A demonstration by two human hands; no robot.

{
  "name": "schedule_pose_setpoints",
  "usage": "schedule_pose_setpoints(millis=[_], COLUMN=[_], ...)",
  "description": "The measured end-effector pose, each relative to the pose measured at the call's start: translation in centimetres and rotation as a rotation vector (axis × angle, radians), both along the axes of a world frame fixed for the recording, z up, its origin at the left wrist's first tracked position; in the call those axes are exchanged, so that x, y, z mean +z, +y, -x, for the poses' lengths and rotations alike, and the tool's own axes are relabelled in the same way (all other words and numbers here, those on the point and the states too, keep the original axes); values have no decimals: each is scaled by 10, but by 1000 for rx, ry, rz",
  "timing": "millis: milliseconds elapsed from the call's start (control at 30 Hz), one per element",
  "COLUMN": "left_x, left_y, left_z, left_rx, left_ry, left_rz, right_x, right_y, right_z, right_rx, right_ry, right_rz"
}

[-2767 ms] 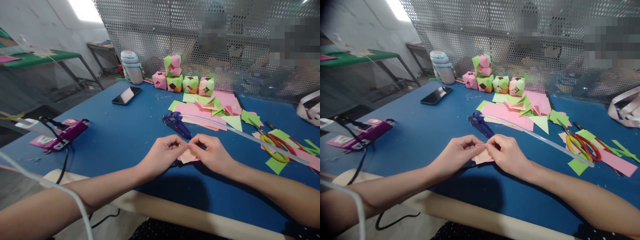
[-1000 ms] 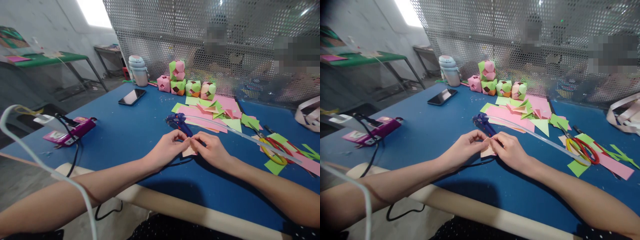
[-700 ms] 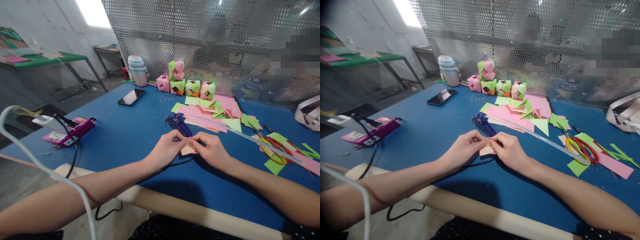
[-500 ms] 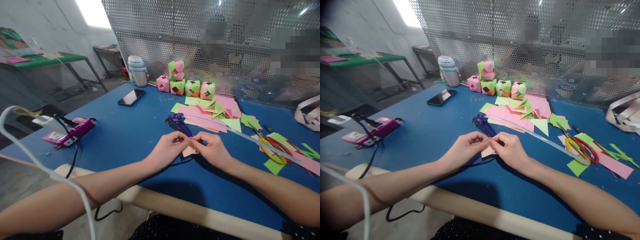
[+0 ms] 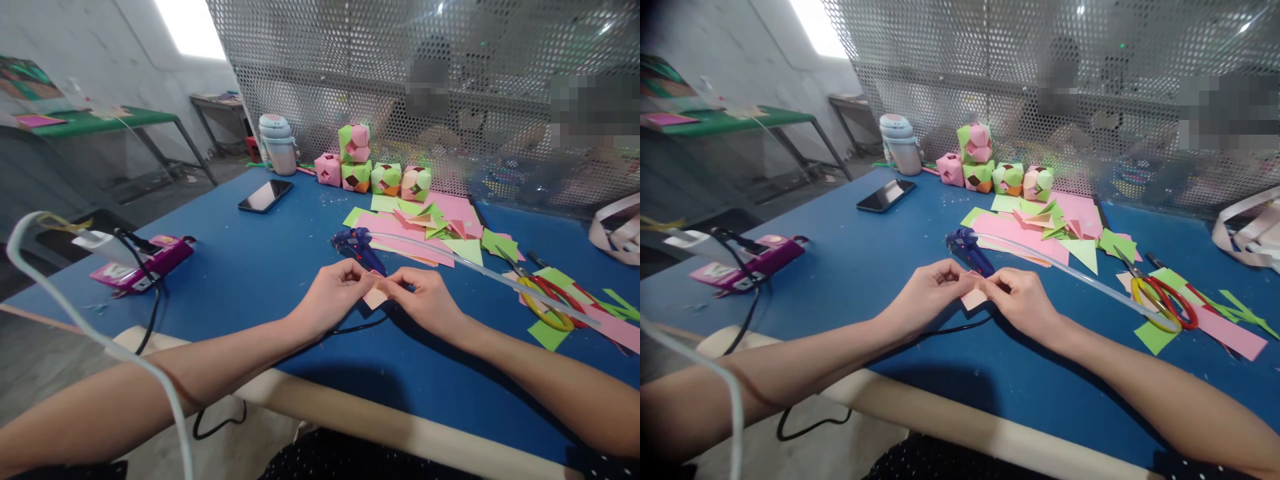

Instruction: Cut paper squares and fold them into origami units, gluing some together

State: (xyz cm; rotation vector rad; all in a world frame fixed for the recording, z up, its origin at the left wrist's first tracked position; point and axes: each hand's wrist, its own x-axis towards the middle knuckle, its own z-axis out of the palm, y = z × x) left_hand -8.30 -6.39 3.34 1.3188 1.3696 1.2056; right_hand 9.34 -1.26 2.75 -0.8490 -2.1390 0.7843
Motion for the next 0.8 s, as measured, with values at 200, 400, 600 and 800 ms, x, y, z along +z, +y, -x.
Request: schedule_pose_setpoints(millis=[200,400,600,800], left_x=[15,25,18,2], left_y=[-4,1,13,32], left_z=[12,32,59,74], left_rx=[76,135,237,237], left_ry=[51,-23,49,73], left_rz=[-48,-110,-112,-64], right_x=[4,-6,-12,-8], right_y=[24,51,52,38], right_z=[3,40,48,27], right_rx=[-98,-54,-72,-86], right_ry=[24,-190,-164,-34], right_rz=[-21,-46,-60,22])
